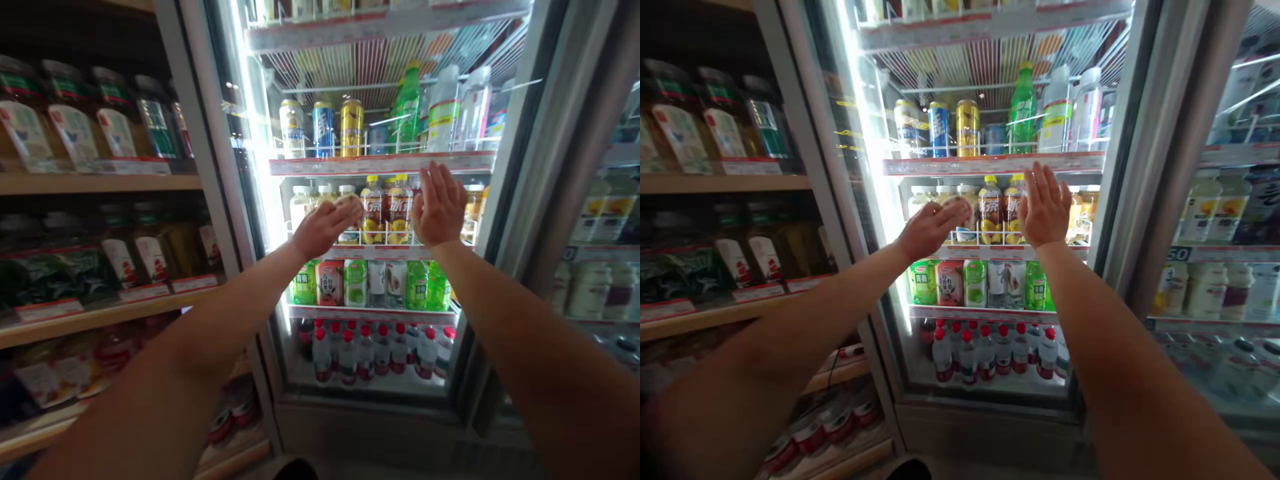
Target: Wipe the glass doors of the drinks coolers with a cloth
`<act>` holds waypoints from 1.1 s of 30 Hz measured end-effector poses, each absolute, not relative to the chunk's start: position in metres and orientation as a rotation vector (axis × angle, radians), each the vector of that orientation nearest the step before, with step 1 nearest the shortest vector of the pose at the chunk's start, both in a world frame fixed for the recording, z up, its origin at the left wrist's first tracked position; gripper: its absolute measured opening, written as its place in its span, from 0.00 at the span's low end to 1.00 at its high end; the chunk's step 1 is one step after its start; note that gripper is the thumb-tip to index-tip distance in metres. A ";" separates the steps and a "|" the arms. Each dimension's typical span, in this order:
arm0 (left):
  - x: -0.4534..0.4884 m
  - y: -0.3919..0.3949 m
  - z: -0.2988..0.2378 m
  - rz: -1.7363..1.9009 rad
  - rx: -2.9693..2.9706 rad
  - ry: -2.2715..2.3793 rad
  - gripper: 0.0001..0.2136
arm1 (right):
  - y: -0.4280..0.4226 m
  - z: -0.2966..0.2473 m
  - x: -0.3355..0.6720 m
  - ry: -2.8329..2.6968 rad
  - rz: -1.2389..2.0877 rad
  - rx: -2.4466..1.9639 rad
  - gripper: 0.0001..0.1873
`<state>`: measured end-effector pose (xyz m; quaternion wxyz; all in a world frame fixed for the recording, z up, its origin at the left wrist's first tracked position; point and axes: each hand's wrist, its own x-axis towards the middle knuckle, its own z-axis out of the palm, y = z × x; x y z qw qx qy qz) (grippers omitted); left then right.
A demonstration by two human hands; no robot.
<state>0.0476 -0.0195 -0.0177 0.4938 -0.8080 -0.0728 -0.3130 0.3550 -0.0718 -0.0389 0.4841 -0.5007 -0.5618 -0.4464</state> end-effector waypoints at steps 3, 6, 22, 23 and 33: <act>0.032 -0.018 -0.019 -0.592 -1.998 -0.054 0.22 | -0.073 -0.038 0.354 -1.353 -1.096 -1.224 0.33; 0.017 -0.013 -0.005 -0.776 -1.974 -0.191 0.26 | -0.074 -0.038 0.353 -1.357 -1.097 -1.215 0.34; -0.047 0.001 -0.018 -1.019 -2.013 -0.368 0.24 | -0.079 -0.038 0.352 -1.396 -1.020 -1.285 0.35; -0.048 -0.001 -0.026 -0.965 -2.031 -0.337 0.23 | -0.079 -0.038 0.352 -1.397 -1.021 -1.279 0.35; -0.072 -0.003 -0.050 -0.937 -2.074 -0.447 0.23 | -0.074 -0.041 0.357 -1.386 -1.010 -1.131 0.35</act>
